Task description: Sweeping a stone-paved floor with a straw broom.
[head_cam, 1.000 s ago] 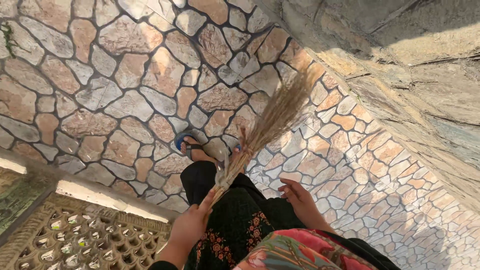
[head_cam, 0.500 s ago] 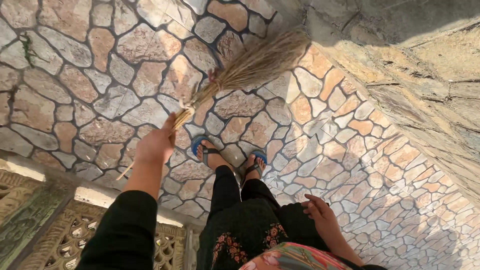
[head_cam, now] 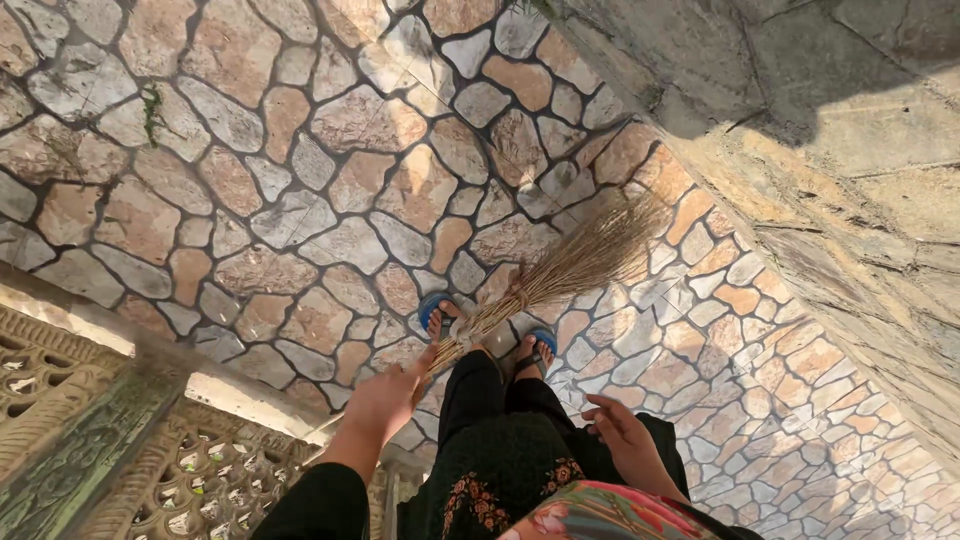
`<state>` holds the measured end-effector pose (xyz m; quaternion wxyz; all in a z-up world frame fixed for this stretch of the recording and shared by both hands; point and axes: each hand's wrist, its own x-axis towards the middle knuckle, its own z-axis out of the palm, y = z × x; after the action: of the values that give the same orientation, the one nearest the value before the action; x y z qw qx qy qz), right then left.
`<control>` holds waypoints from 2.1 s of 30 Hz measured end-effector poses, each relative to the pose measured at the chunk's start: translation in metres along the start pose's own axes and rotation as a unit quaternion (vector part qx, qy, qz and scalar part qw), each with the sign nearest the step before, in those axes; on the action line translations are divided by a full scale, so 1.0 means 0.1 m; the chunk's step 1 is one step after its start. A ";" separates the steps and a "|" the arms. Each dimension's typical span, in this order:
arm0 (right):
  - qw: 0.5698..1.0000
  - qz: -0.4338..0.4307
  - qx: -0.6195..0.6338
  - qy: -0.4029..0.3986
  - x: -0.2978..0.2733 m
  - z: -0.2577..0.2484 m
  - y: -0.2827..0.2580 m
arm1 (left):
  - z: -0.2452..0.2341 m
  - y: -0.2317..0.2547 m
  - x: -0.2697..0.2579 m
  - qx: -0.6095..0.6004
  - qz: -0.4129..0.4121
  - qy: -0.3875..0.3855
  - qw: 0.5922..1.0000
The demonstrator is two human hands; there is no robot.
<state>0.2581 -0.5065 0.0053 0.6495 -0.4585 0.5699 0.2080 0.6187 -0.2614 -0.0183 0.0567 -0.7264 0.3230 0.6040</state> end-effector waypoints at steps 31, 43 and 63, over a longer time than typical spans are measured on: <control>0.985 -0.046 -0.167 0.010 0.53 0.53 -1.43 | -1.58 -2.80 -0.62 -0.125 -0.324 0.280 0.895; 0.972 -0.104 -0.199 -0.074 1.50 1.09 -3.27 | -2.69 -1.63 0.18 -0.033 0.017 0.007 0.999; 0.921 -0.050 -0.357 -0.146 2.04 1.39 -4.65 | -2.72 -2.90 -0.25 -0.208 -0.243 0.139 0.937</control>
<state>0.7576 -0.6715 -0.0277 0.5286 -0.6519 0.3330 0.4297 1.0019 -0.1522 -0.0123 0.0039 -0.8552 0.0090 0.5181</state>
